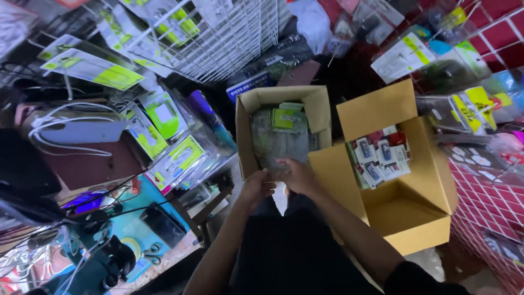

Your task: The person takes packaged data cables out of a cardboard box, turns each package over in their hands, and places the packages into a second cardboard box on the counter. They repeat this transfer with several cable packages and briefly handle other small accessory packages from the boxes.

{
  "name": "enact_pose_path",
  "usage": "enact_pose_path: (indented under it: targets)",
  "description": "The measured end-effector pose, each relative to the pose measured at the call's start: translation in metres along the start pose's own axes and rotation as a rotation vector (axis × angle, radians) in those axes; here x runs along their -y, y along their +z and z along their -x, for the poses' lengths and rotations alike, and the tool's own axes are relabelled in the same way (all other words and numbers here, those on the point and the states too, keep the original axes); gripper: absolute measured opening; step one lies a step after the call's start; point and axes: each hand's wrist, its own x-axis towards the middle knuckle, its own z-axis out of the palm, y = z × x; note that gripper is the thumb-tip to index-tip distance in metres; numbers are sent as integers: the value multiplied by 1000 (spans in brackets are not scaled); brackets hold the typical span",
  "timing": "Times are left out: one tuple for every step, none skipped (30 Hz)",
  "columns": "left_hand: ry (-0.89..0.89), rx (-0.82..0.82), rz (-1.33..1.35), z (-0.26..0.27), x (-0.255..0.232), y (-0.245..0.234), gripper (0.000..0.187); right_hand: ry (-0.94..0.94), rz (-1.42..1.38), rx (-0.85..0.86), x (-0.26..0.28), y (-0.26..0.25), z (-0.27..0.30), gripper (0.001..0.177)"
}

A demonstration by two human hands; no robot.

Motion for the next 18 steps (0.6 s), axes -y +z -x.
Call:
enact_pose_path:
  targets:
    - [-3, -6, -4, -4, 3, 2, 33, 1, -7, 3, 3, -3, -4, 52]
    - [-30, -12, 19, -8, 4, 4, 31, 10, 55, -2, 6, -6, -8, 50]
    - [-58, -19, 40, -10, 4, 3, 29, 20, 114, -5, 10, -6, -13, 49]
    - [-63, -27, 34, -8, -1, 6, 29, 23, 104, -3, 10, -4, -15, 49]
    - [-102, -54, -9, -12, -11, 11, 30, 44, 64, -11, 9, -6, -22, 49]
    - [-142, -82, -52, -16, -21, 15, 30, 65, 24, -19, 8, -8, -31, 49]
    - [-151, -80, -59, -30, -23, 13, 30, 73, 17, -25, -3, -3, -41, 49]
    - [-128, -60, -30, -44, -24, 10, 29, 92, -5, -60, -14, 3, -52, 50]
    - [-107, -38, -3, -58, -25, 7, 28, 112, -29, -97, -26, 9, -63, 52]
    - [-118, -35, -12, -71, -39, 11, 28, 123, -35, -105, -18, 4, -74, 52]
    - [-94, -52, -30, -80, -49, 15, 26, 134, -18, -121, -12, 0, -79, 48]
    - [-69, -68, -48, -90, -58, 19, 26, 145, -1, -136, -6, -4, -84, 44]
    - [-87, -60, -56, -114, -57, 13, 26, 162, -5, -146, -18, 0, -93, 44]
    - [-86, -112, -83, -138, -55, 8, 26, 108, 37, -256, -29, 5, -101, 48]
    - [-81, -165, -110, -162, -54, 4, 27, 51, 80, -365, -39, 9, -110, 51]
    - [-94, -158, -120, -182, -58, 4, 27, 65, 78, -374, -39, 11, -116, 51]
    - [-99, -156, -98, -200, -61, 3, 29, 82, 55, -419, -38, 13, -122, 50]
    - [-104, -155, -76, -218, -63, 3, 31, 98, 31, -465, -37, 16, -127, 50]
